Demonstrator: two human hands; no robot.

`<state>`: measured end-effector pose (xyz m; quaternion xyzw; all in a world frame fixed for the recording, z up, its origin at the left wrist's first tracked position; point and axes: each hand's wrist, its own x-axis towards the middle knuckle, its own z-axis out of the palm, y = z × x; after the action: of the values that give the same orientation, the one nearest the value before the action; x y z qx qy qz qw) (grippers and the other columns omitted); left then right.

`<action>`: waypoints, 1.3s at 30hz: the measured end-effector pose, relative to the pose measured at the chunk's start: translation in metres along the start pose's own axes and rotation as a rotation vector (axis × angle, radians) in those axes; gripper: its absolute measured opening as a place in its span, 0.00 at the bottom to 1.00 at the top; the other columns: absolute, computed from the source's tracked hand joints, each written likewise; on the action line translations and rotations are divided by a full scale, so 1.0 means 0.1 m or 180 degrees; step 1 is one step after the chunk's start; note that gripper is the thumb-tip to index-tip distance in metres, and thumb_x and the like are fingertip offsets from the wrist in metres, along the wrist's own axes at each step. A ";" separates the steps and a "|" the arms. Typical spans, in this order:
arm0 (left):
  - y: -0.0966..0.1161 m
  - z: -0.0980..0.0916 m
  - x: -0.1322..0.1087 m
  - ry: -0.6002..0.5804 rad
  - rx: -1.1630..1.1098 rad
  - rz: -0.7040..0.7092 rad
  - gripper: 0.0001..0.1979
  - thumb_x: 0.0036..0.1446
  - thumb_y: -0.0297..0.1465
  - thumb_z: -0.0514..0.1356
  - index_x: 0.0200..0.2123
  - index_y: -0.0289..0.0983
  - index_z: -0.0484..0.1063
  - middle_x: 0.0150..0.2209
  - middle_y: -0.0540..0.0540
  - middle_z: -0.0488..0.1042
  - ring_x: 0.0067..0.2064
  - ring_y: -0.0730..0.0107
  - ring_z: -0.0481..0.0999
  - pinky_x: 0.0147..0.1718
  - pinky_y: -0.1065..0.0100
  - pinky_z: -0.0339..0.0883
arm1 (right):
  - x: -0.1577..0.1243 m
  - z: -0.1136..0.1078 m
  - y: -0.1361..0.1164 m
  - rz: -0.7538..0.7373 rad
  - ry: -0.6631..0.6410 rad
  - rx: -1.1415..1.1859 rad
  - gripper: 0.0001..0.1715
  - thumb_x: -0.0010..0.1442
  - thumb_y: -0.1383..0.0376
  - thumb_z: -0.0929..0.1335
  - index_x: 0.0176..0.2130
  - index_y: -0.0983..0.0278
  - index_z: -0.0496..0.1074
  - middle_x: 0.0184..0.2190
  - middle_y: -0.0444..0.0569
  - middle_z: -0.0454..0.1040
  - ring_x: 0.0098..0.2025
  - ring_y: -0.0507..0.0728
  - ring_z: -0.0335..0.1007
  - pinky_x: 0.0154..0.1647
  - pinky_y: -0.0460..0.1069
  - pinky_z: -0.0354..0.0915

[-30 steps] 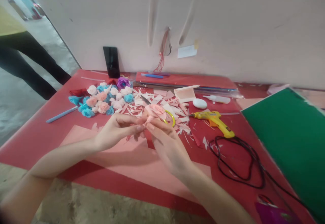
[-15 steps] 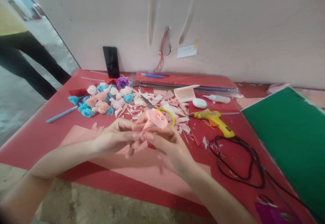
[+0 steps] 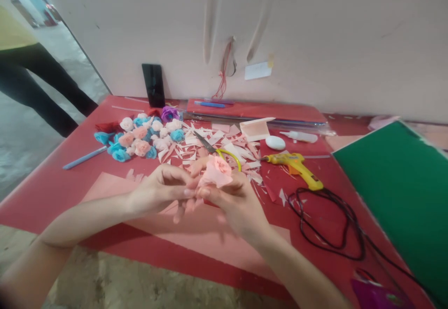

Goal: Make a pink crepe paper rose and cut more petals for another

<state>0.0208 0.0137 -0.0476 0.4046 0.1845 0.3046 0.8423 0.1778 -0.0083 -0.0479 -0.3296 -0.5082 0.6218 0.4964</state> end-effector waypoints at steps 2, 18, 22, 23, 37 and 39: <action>0.01 0.01 0.00 0.0125 0.0130 0.0052 0.09 0.43 0.34 0.66 0.26 0.32 0.75 0.22 0.49 0.74 0.20 0.78 0.73 0.16 0.79 0.67 | -0.01 0.01 0.02 -0.0036 0.0021 0.0028 0.04 0.49 0.61 0.72 0.23 0.53 0.76 0.21 0.40 0.74 0.23 0.49 0.71 0.25 0.44 0.70; 0.21 -0.02 0.00 0.1109 0.2248 0.1648 0.04 0.50 0.28 0.59 0.25 0.36 0.72 0.28 0.50 0.72 0.33 0.76 0.71 0.34 0.73 0.67 | 0.00 0.00 0.02 -0.0381 0.0054 0.0207 0.08 0.55 0.64 0.67 0.27 0.52 0.76 0.24 0.41 0.68 0.31 0.49 0.67 0.38 0.46 0.67; 0.22 -0.03 -0.03 0.0422 0.2026 0.1267 0.05 0.53 0.30 0.59 0.30 0.38 0.75 0.31 0.49 0.72 0.30 0.76 0.73 0.32 0.71 0.69 | -0.01 0.01 0.04 0.0161 -0.0370 0.0398 0.06 0.54 0.62 0.68 0.28 0.52 0.76 0.21 0.40 0.69 0.24 0.48 0.64 0.28 0.44 0.66; 0.21 -0.02 -0.03 0.0236 0.1778 0.1083 0.06 0.53 0.32 0.59 0.30 0.38 0.75 0.30 0.49 0.72 0.27 0.77 0.73 0.29 0.71 0.69 | -0.01 0.02 0.05 0.0295 -0.0440 0.0447 0.05 0.53 0.61 0.69 0.28 0.52 0.76 0.20 0.40 0.70 0.22 0.47 0.63 0.25 0.43 0.64; 0.15 0.01 -0.05 0.0330 0.1047 0.0783 0.04 0.44 0.24 0.64 0.21 0.37 0.77 0.26 0.51 0.70 0.24 0.79 0.72 0.28 0.73 0.70 | 0.00 0.06 0.02 -0.0359 -0.0646 -0.0574 0.06 0.54 0.61 0.68 0.29 0.54 0.78 0.18 0.42 0.73 0.24 0.51 0.70 0.31 0.46 0.66; 0.16 0.04 -0.05 0.0310 0.1004 0.0841 0.07 0.43 0.21 0.63 0.21 0.38 0.77 0.27 0.52 0.68 0.23 0.81 0.70 0.24 0.74 0.68 | 0.00 0.07 0.00 -0.0648 -0.0516 -0.0988 0.07 0.54 0.61 0.68 0.30 0.52 0.77 0.18 0.41 0.74 0.25 0.51 0.71 0.28 0.44 0.65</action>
<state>0.0131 0.0162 -0.0322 0.5369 0.2157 0.3989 0.7114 0.1715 -0.0108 -0.0458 -0.2980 -0.6669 0.5071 0.4575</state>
